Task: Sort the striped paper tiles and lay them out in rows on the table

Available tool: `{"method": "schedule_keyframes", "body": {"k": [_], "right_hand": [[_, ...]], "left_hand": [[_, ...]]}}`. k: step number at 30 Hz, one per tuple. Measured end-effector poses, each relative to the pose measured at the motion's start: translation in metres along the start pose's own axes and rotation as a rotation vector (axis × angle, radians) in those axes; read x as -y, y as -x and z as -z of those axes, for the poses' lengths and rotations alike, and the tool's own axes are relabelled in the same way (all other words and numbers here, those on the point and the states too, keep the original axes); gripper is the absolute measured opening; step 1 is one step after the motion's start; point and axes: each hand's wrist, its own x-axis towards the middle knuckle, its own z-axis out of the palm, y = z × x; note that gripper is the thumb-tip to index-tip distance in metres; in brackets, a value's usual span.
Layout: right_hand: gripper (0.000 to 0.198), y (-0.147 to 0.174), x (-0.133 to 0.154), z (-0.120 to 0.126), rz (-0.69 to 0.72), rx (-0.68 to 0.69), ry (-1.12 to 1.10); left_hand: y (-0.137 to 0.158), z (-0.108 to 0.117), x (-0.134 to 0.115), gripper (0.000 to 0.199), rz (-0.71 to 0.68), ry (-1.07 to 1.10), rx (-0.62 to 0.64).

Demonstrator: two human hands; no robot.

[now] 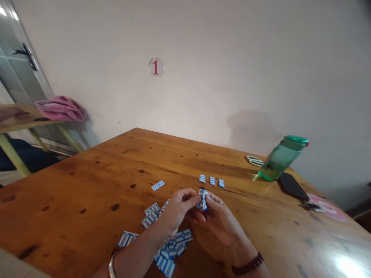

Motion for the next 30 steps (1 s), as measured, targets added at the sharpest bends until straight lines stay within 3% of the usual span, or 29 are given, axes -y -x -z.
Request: {"method": "schedule_keyframes", "body": {"k": [5,14,20,24,30], "right_hand": [[0.017,-0.0010,-0.0019,0.0050,0.015,-0.049,0.001],[0.014,-0.0025,-0.0031,0.0035,0.063,-0.194,0.009],[0.016,-0.0035,-0.0019,0.0064,0.197,-0.306,0.264],[0.022,-0.0043,-0.0018,0.0068,0.251,-0.336,0.466],[0.028,-0.0046,-0.0003,0.0021,0.275,-0.359,0.563]], "left_hand": [[-0.0003,0.0010,-0.0003,0.029,-0.101,-0.129,-0.009],[-0.0004,0.0002,0.0050,0.022,-0.233,-0.291,-0.143],[-0.0027,0.0041,0.0024,0.018,-0.314,-0.458,-0.237],[-0.0057,0.0066,0.0030,0.016,-0.278,-0.503,-0.264],[-0.0080,0.0067,0.0081,0.018,-0.201,-0.438,-0.204]]}}
